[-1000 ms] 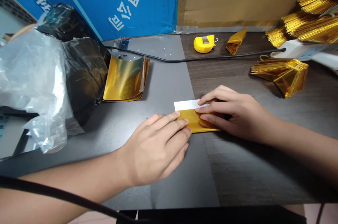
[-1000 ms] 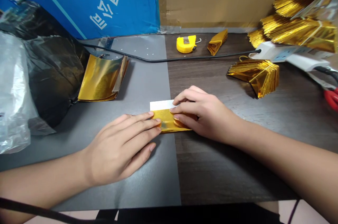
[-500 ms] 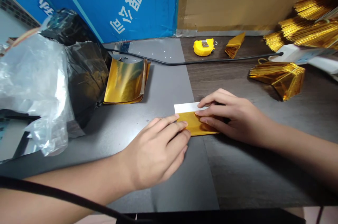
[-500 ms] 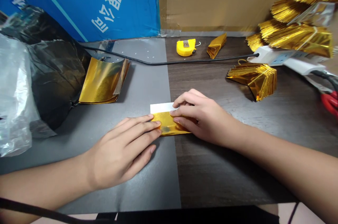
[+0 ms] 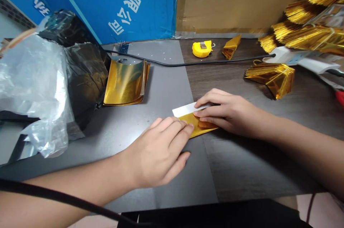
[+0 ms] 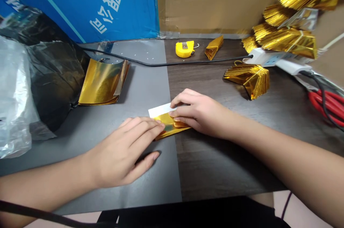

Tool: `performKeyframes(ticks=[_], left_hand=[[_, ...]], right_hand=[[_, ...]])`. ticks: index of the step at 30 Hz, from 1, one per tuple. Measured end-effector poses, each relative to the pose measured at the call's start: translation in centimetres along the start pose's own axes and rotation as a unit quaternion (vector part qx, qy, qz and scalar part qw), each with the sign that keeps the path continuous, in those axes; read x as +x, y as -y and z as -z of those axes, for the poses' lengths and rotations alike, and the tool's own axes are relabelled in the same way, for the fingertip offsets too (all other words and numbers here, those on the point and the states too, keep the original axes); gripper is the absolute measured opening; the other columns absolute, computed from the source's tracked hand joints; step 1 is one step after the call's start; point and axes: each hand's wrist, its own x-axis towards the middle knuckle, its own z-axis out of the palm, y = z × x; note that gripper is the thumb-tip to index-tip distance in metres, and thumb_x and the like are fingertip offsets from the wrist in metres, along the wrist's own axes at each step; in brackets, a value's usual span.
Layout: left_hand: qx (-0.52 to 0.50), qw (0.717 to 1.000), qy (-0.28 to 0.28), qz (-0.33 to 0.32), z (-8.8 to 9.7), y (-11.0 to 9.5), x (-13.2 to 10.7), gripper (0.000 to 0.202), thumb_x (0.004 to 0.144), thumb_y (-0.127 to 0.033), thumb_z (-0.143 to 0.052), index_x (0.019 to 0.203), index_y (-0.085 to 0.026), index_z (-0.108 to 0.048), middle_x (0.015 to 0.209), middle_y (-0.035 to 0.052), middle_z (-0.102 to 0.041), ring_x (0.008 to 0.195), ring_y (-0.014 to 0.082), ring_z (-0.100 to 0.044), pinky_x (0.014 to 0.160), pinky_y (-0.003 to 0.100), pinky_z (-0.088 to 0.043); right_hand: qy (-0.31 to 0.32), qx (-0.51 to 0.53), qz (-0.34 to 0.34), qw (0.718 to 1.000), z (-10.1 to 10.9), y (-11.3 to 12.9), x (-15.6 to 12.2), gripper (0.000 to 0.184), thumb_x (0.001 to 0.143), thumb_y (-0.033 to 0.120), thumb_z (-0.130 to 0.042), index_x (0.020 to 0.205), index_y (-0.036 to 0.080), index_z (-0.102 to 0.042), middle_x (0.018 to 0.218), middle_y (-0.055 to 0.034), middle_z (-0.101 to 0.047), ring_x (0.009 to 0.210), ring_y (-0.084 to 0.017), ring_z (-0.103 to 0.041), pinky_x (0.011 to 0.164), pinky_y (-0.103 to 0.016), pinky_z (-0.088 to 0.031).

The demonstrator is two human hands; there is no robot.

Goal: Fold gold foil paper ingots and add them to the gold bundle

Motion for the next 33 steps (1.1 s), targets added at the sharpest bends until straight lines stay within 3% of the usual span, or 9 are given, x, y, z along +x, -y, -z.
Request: performKeyframes(ticks=[5, 8, 12, 16, 20, 24, 27, 33], left_hand=[[-0.018, 0.999, 0.019, -0.034, 0.5, -0.5, -0.2, 0.046, 0.097, -0.035, -0.055, 0.133, -0.006, -0.058, 0.125, 0.0146, -0.067, 0.112, 0.0293, -0.062, 0.085, 0.044, -0.054], [-0.053, 0.996, 0.014, -0.076, 0.5, -0.7, -0.3, 0.046, 0.096, -0.035, -0.056, 0.133, -0.008, -0.060, 0.130, 0.0138, -0.066, 0.118, 0.0274, -0.061, 0.095, 0.042, -0.052], [-0.095, 0.989, -0.005, -0.114, 0.1, -0.5, -0.4, 0.039, 0.097, -0.030, -0.056, 0.130, -0.010, -0.062, 0.129, 0.0091, -0.069, 0.126, 0.0237, -0.058, 0.107, 0.039, -0.048], [-0.092, 0.991, -0.041, -0.093, -0.1, 0.0, -0.3, 0.029, 0.096, -0.022, -0.057, 0.122, -0.011, -0.065, 0.122, 0.0076, -0.071, 0.118, 0.0212, -0.061, 0.096, 0.036, -0.049], [-0.065, 0.995, -0.011, -0.075, -0.1, 0.6, -0.2, 0.028, 0.095, -0.028, -0.057, 0.117, -0.016, -0.070, 0.122, 0.0049, -0.072, 0.102, 0.0216, -0.060, 0.081, 0.039, -0.043], [-0.066, 0.993, 0.016, -0.092, 0.1, 0.8, -0.1, 0.030, 0.095, -0.029, -0.057, 0.118, -0.016, -0.071, 0.127, 0.0053, -0.070, 0.108, 0.0234, -0.059, 0.086, 0.040, -0.044], [-0.067, 0.993, 0.026, -0.094, 0.3, 0.8, 0.1, 0.027, 0.095, -0.024, -0.057, 0.117, -0.017, -0.073, 0.120, 0.0061, -0.072, 0.111, 0.0225, -0.060, 0.090, 0.038, -0.046], [-0.059, 0.993, 0.018, -0.103, 0.3, 0.8, 0.2, 0.027, 0.093, -0.020, -0.059, 0.115, -0.019, -0.075, 0.122, 0.0065, -0.071, 0.108, 0.0228, -0.061, 0.086, 0.038, -0.048]], right_hand=[[0.016, -0.021, 0.000, 1.000, 0.6, 0.4, 0.4, 0.019, 0.099, 0.019, -0.062, 0.104, 0.020, -0.080, 0.112, -0.0114, -0.070, 0.100, -0.021, -0.064, 0.086, -0.036, -0.057], [0.042, 0.034, -0.007, 0.999, 0.6, 1.0, 0.7, 0.022, 0.098, 0.012, -0.060, 0.103, 0.018, -0.080, 0.113, -0.0101, -0.071, 0.105, -0.019, -0.064, 0.092, -0.033, -0.056], [0.070, 0.116, 0.038, 0.990, 0.5, 1.4, 1.1, 0.021, 0.098, 0.010, -0.060, 0.104, 0.014, -0.079, 0.115, -0.0113, -0.071, 0.112, -0.020, -0.064, 0.097, -0.034, -0.055], [0.094, 0.175, 0.067, 0.978, 0.5, 1.5, 1.4, 0.022, 0.102, 0.012, -0.056, 0.102, 0.011, -0.078, 0.115, -0.0122, -0.072, 0.116, -0.019, -0.064, 0.101, -0.033, -0.055], [0.106, 0.197, 0.065, 0.973, 0.5, 1.3, 1.7, 0.018, 0.102, 0.017, -0.058, 0.101, 0.015, -0.076, 0.115, -0.0090, -0.074, 0.118, -0.017, -0.065, 0.104, -0.031, -0.054], [0.110, 0.205, 0.060, 0.971, 0.4, 1.1, 1.7, 0.015, 0.102, 0.020, -0.060, 0.099, 0.017, -0.075, 0.115, -0.0057, -0.074, 0.119, -0.015, -0.065, 0.106, -0.031, -0.053], [0.117, 0.204, 0.049, 0.971, 0.4, 1.1, 1.7, 0.019, 0.103, 0.022, -0.058, 0.098, 0.019, -0.075, 0.115, -0.0042, -0.074, 0.119, -0.015, -0.065, 0.106, -0.032, -0.053], [0.123, 0.186, 0.038, 0.974, 0.3, 1.3, 1.6, 0.025, 0.106, 0.026, -0.053, 0.096, 0.021, -0.075, 0.115, -0.0028, -0.074, 0.119, -0.015, -0.066, 0.104, -0.032, -0.053]])
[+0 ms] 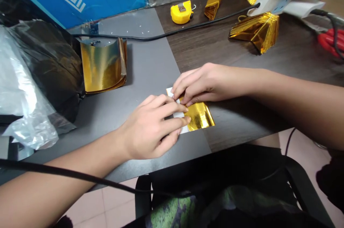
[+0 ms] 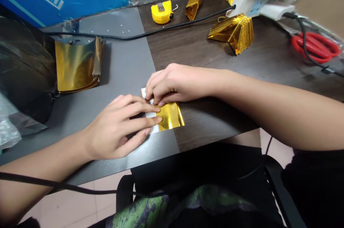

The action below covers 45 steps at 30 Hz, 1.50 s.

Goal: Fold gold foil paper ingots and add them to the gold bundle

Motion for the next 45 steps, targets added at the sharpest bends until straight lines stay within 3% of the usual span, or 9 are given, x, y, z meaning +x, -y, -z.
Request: performKeyframes(ticks=[11, 17, 25, 35, 39, 41, 43, 45], left_hand=[[0.002, 1.000, -0.023, -0.020, -0.2, 0.1, 0.0, 0.027, 0.092, -0.019, -0.061, 0.115, -0.021, -0.074, 0.121, 0.0061, -0.072, 0.113, 0.0236, -0.061, 0.089, 0.039, -0.050], [-0.007, 0.999, 0.030, -0.033, -0.1, 0.0, 0.0, 0.018, 0.094, -0.019, -0.060, 0.105, -0.017, -0.073, 0.122, 0.0074, -0.070, 0.118, 0.0265, -0.061, 0.095, 0.041, -0.050], [-0.010, 0.998, 0.051, -0.026, -0.1, -0.1, -0.2, 0.021, 0.097, -0.019, -0.056, 0.112, -0.019, -0.072, 0.136, 0.0069, -0.065, 0.126, 0.0267, -0.058, 0.103, 0.043, -0.051], [-0.022, 0.998, 0.049, -0.019, -0.3, -0.5, -0.4, 0.023, 0.098, -0.019, -0.053, 0.114, -0.018, -0.069, 0.136, 0.0058, -0.065, 0.131, 0.0259, -0.058, 0.115, 0.045, -0.044], [-0.026, 0.998, 0.047, -0.012, -0.3, -0.6, -0.5, 0.021, 0.097, -0.019, -0.054, 0.112, -0.019, -0.069, 0.133, 0.0040, -0.066, 0.133, 0.0258, -0.056, 0.111, 0.041, -0.045], [-0.028, 0.999, 0.044, -0.015, -0.4, -0.7, -0.5, 0.022, 0.097, -0.018, -0.054, 0.113, -0.019, -0.069, 0.132, 0.0036, -0.066, 0.131, 0.0253, -0.056, 0.107, 0.039, -0.046], [-0.026, 0.998, 0.047, -0.017, -0.4, -0.7, -0.5, 0.024, 0.096, -0.019, -0.054, 0.115, -0.020, -0.068, 0.130, 0.0038, -0.067, 0.127, 0.0246, -0.057, 0.103, 0.039, -0.047], [-0.018, 0.999, 0.048, -0.018, -0.5, -0.7, -0.4, 0.024, 0.097, -0.019, -0.053, 0.116, -0.020, -0.068, 0.131, 0.0044, -0.067, 0.125, 0.0240, -0.059, 0.102, 0.039, -0.047]], right_hand=[[0.012, -0.027, -0.005, 1.000, 0.0, 0.0, -0.2, 0.030, 0.108, 0.029, -0.049, 0.095, 0.020, -0.074, 0.115, -0.0033, -0.072, 0.118, -0.016, -0.064, 0.102, -0.033, -0.052], [0.017, -0.025, -0.014, 0.999, 0.0, 0.1, -0.1, 0.031, 0.109, 0.030, -0.048, 0.095, 0.021, -0.074, 0.117, -0.0027, -0.071, 0.119, -0.016, -0.064, 0.103, -0.033, -0.051], [0.004, -0.015, -0.005, 1.000, 0.1, -0.1, -0.2, 0.023, 0.106, 0.026, -0.054, 0.095, 0.020, -0.073, 0.116, -0.0008, -0.072, 0.119, -0.014, -0.065, 0.103, -0.030, -0.051], [-0.029, -0.028, -0.003, 0.999, 0.5, 0.0, -0.4, 0.015, 0.101, 0.023, -0.062, 0.094, 0.017, -0.073, 0.115, -0.0045, -0.075, 0.122, -0.016, -0.066, 0.107, -0.032, -0.053], [-0.090, -0.117, -0.034, 0.988, 2.4, 1.7, -1.5, 0.015, 0.100, 0.028, -0.065, 0.094, 0.016, -0.073, 0.117, -0.0074, -0.075, 0.118, -0.020, -0.069, 0.103, -0.034, -0.056], [-0.117, -0.166, -0.084, 0.976, 2.5, 3.3, -2.3, 0.016, 0.100, 0.029, -0.065, 0.106, 0.018, -0.073, 0.122, -0.0086, -0.073, 0.113, -0.020, -0.071, 0.098, -0.034, -0.058], [-0.133, -0.196, -0.102, 0.966, 1.3, 5.0, -3.1, 0.022, 0.100, 0.028, -0.064, 0.118, 0.017, -0.070, 0.125, -0.0096, -0.072, 0.119, -0.021, -0.069, 0.101, -0.035, -0.057], [-0.142, -0.240, -0.122, 0.953, -1.1, 6.3, -4.0, 0.029, 0.100, 0.028, -0.063, 0.126, 0.016, -0.066, 0.131, -0.0115, -0.070, 0.129, -0.026, -0.064, 0.110, -0.046, -0.052]])
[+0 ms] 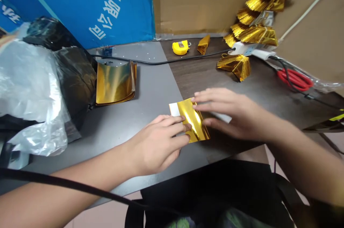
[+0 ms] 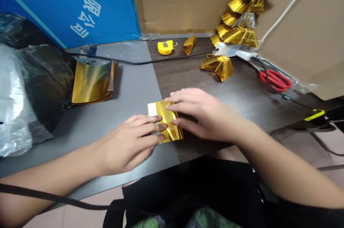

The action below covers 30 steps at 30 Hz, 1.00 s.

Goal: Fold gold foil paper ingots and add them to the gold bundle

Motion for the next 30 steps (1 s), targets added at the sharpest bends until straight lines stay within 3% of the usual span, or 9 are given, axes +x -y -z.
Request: performKeyframes(ticks=[3, 6, 14, 24, 30], left_hand=[[0.019, 1.000, -0.011, -0.009, -0.1, 0.1, 0.1, 0.022, 0.098, -0.020, -0.051, 0.114, -0.020, -0.066, 0.132, 0.0045, -0.067, 0.127, 0.0243, -0.058, 0.103, 0.040, -0.047], [0.031, 0.999, -0.016, -0.021, -0.1, 0.2, 0.1, 0.018, 0.098, -0.020, -0.051, 0.109, -0.019, -0.066, 0.129, 0.0031, -0.068, 0.130, 0.0251, -0.057, 0.103, 0.040, -0.047], [0.079, 0.996, -0.008, -0.048, 0.3, 0.2, 0.0, 0.018, 0.099, -0.023, -0.053, 0.108, -0.019, -0.067, 0.134, 0.0065, -0.065, 0.133, 0.0267, -0.056, 0.097, 0.040, -0.052], [0.093, 0.995, -0.021, -0.027, 0.0, 0.0, -0.1, 0.030, 0.100, -0.024, -0.049, 0.125, -0.018, -0.065, 0.137, 0.0096, -0.065, 0.128, 0.0251, -0.060, 0.094, 0.039, -0.054], [0.088, 0.996, -0.020, -0.024, 0.1, 0.0, 0.0, 0.031, 0.100, -0.024, -0.048, 0.125, -0.018, -0.066, 0.139, 0.0111, -0.063, 0.129, 0.0263, -0.059, 0.098, 0.041, -0.054]], right_hand=[[0.005, -0.042, -0.050, 0.998, -2.4, 2.3, -2.3, 0.038, 0.101, 0.027, -0.059, 0.137, 0.015, -0.060, 0.148, -0.0155, -0.058, 0.143, -0.035, -0.051, 0.111, -0.060, -0.049], [0.012, -0.041, -0.074, 0.996, -3.6, 3.3, -3.4, 0.042, 0.102, 0.022, -0.055, 0.143, 0.015, -0.055, 0.156, -0.0169, -0.050, 0.149, -0.036, -0.042, 0.112, -0.062, -0.048], [0.017, -0.017, -0.073, 0.997, -3.5, 3.0, -3.4, 0.045, 0.100, 0.020, -0.055, 0.146, 0.016, -0.057, 0.158, -0.0169, -0.048, 0.152, -0.032, -0.039, 0.117, -0.058, -0.045], [0.011, -0.011, -0.067, 0.998, -3.6, 3.0, -3.3, 0.042, 0.101, 0.019, -0.054, 0.142, 0.015, -0.059, 0.155, -0.0179, -0.050, 0.149, -0.034, -0.044, 0.114, -0.061, -0.047], [0.015, -0.009, -0.068, 0.998, -3.7, 3.0, -3.4, 0.044, 0.101, 0.019, -0.054, 0.144, 0.015, -0.058, 0.156, -0.0176, -0.049, 0.150, -0.033, -0.042, 0.115, -0.061, -0.046]])
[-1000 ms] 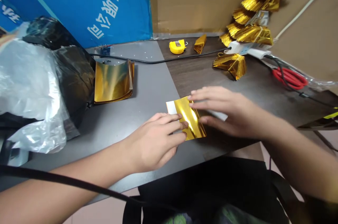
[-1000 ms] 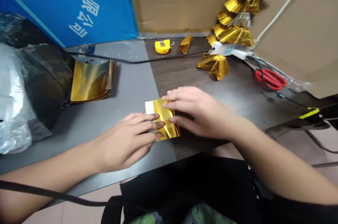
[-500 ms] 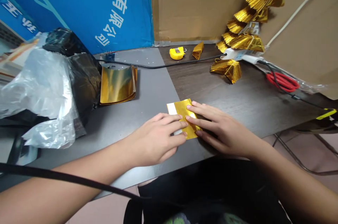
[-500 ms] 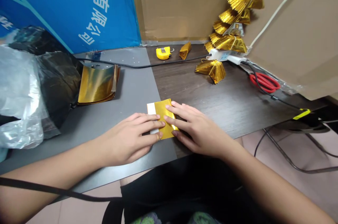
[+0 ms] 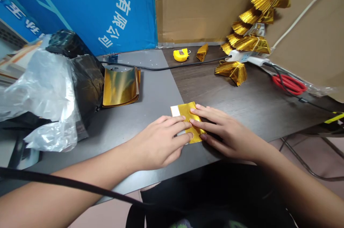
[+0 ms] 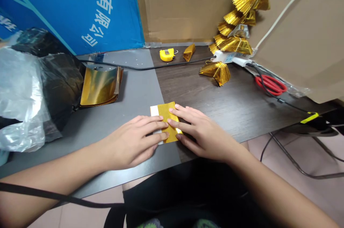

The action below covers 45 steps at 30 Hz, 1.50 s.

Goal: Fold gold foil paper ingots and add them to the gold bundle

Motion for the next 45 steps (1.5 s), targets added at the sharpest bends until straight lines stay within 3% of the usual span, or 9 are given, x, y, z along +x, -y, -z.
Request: performKeyframes(ticks=[13, 21, 36, 45], left_hand=[[-0.020, 1.000, -0.001, 0.023, -0.2, -0.1, -0.1, 0.038, 0.099, -0.024, -0.048, 0.133, -0.012, -0.060, 0.140, 0.0140, -0.061, 0.133, 0.0290, -0.057, 0.105, 0.043, -0.055], [-0.014, 0.999, 0.004, 0.049, -0.3, 0.0, -0.1, 0.044, 0.099, -0.029, -0.047, 0.135, -0.007, -0.060, 0.145, 0.0211, -0.056, 0.138, 0.0368, -0.055, 0.110, 0.053, -0.054], [-0.021, 0.996, 0.041, 0.074, -0.3, -0.1, 0.0, 0.043, 0.100, -0.032, -0.046, 0.135, -0.011, -0.060, 0.154, 0.0178, -0.050, 0.143, 0.0338, -0.052, 0.113, 0.052, -0.052], [0.003, 0.996, 0.059, 0.066, -0.5, -0.1, 0.0, 0.045, 0.100, -0.031, -0.046, 0.136, -0.009, -0.060, 0.160, 0.0200, -0.043, 0.151, 0.0347, -0.042, 0.123, 0.053, -0.041]], right_hand=[[0.004, 0.003, -0.004, 1.000, 0.1, 0.0, 0.1, 0.046, 0.099, 0.019, -0.056, 0.146, 0.018, -0.057, 0.156, -0.0167, -0.050, 0.149, -0.032, -0.043, 0.115, -0.059, -0.046], [-0.005, -0.003, 0.004, 1.000, 0.0, 0.0, 0.2, 0.044, 0.100, 0.018, -0.054, 0.144, 0.018, -0.056, 0.156, -0.0165, -0.050, 0.149, -0.033, -0.043, 0.114, -0.059, -0.048], [-0.001, 0.009, -0.007, 1.000, 0.1, 0.0, 0.2, 0.043, 0.100, 0.020, -0.054, 0.142, 0.019, -0.057, 0.155, -0.0145, -0.051, 0.153, -0.031, -0.038, 0.118, -0.059, -0.042], [0.015, -0.010, 0.025, 1.000, 0.9, -0.2, 1.4, 0.033, 0.100, 0.024, -0.054, 0.129, 0.014, -0.065, 0.149, -0.0179, -0.055, 0.144, -0.030, -0.049, 0.116, -0.051, -0.048]])
